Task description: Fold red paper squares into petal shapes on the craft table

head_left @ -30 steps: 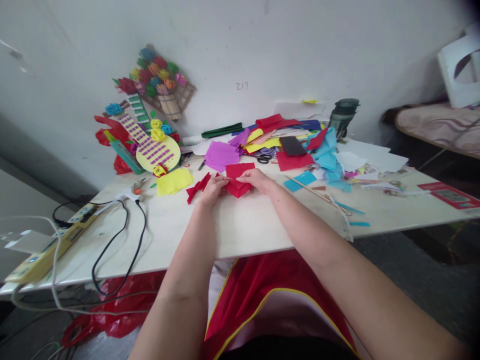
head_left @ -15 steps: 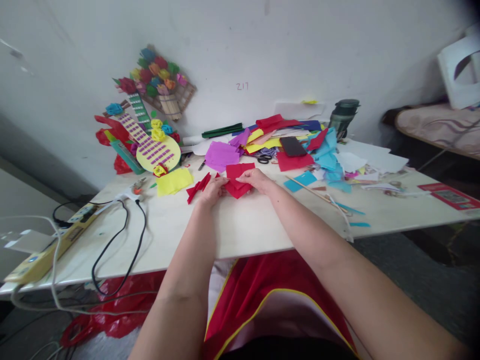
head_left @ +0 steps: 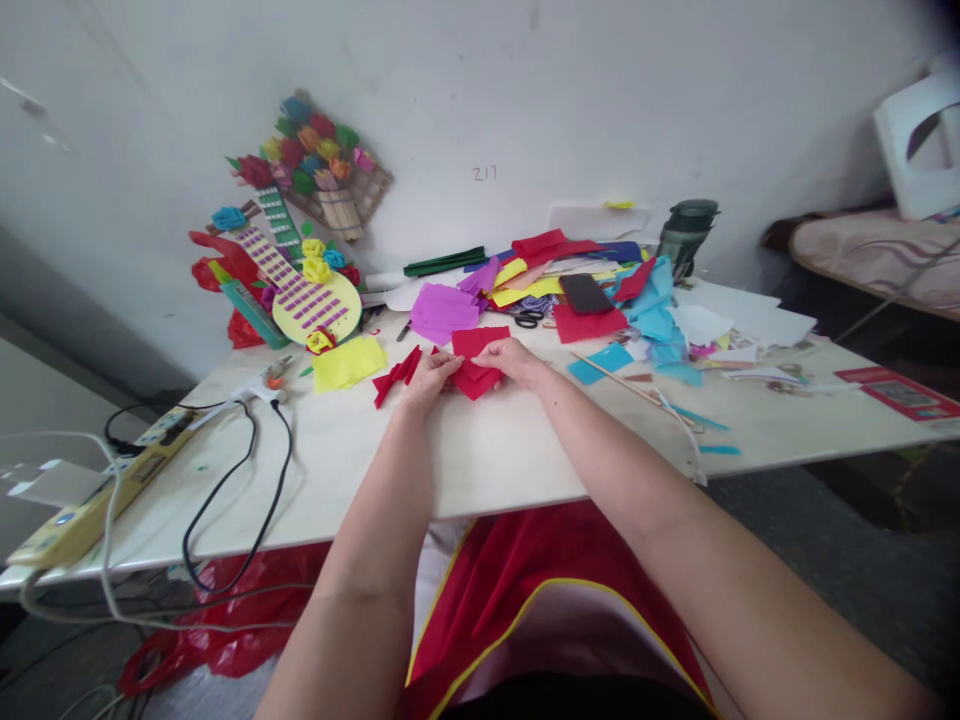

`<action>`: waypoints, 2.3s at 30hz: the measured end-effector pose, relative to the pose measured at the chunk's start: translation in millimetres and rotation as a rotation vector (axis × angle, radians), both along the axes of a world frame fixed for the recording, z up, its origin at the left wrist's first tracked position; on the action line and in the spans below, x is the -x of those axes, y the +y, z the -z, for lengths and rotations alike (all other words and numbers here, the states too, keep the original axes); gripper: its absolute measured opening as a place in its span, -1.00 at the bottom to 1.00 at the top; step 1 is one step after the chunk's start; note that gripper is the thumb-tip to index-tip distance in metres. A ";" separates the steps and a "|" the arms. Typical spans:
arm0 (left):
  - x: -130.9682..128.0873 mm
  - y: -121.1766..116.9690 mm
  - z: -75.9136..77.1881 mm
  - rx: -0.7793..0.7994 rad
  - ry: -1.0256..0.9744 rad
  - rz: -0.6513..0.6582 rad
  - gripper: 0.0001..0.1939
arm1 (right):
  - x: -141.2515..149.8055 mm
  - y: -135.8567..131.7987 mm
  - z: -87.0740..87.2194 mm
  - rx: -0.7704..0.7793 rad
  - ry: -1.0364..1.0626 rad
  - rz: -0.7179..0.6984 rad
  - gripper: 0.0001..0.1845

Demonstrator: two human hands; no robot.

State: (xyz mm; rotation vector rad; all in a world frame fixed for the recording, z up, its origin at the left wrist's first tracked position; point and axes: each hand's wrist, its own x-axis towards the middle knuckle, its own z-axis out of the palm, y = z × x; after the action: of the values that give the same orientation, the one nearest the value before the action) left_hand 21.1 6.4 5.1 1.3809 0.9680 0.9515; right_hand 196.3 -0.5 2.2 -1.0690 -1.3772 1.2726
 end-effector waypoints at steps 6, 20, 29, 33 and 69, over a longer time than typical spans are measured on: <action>-0.6 0.9 -0.1 0.018 -0.013 -0.024 -0.71 | -1.2 2.5 3.9 -0.048 -0.008 -0.004 -0.78; -3.8 -6.1 -4.5 -0.115 0.052 -0.001 -0.70 | 3.5 -3.5 -2.6 -0.043 -0.044 0.008 -0.87; -1.8 -3.0 -1.7 -0.129 0.046 -0.085 -0.64 | -0.5 -2.4 -1.4 0.002 -0.019 -0.067 -0.72; -0.9 -1.4 -0.7 -0.125 0.021 -0.054 -0.64 | -1.4 0.1 0.8 -0.002 -0.056 -0.025 -0.65; -4.9 4.0 5.2 -0.041 -0.238 0.017 -0.69 | 1.0 0.7 -2.3 -0.002 0.212 0.037 -0.58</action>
State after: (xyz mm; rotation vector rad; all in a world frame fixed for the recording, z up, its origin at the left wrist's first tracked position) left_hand 26.0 10.4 -0.1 1.2737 0.7604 1.1003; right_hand 195.2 0.2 4.4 -0.9254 -1.1938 1.3164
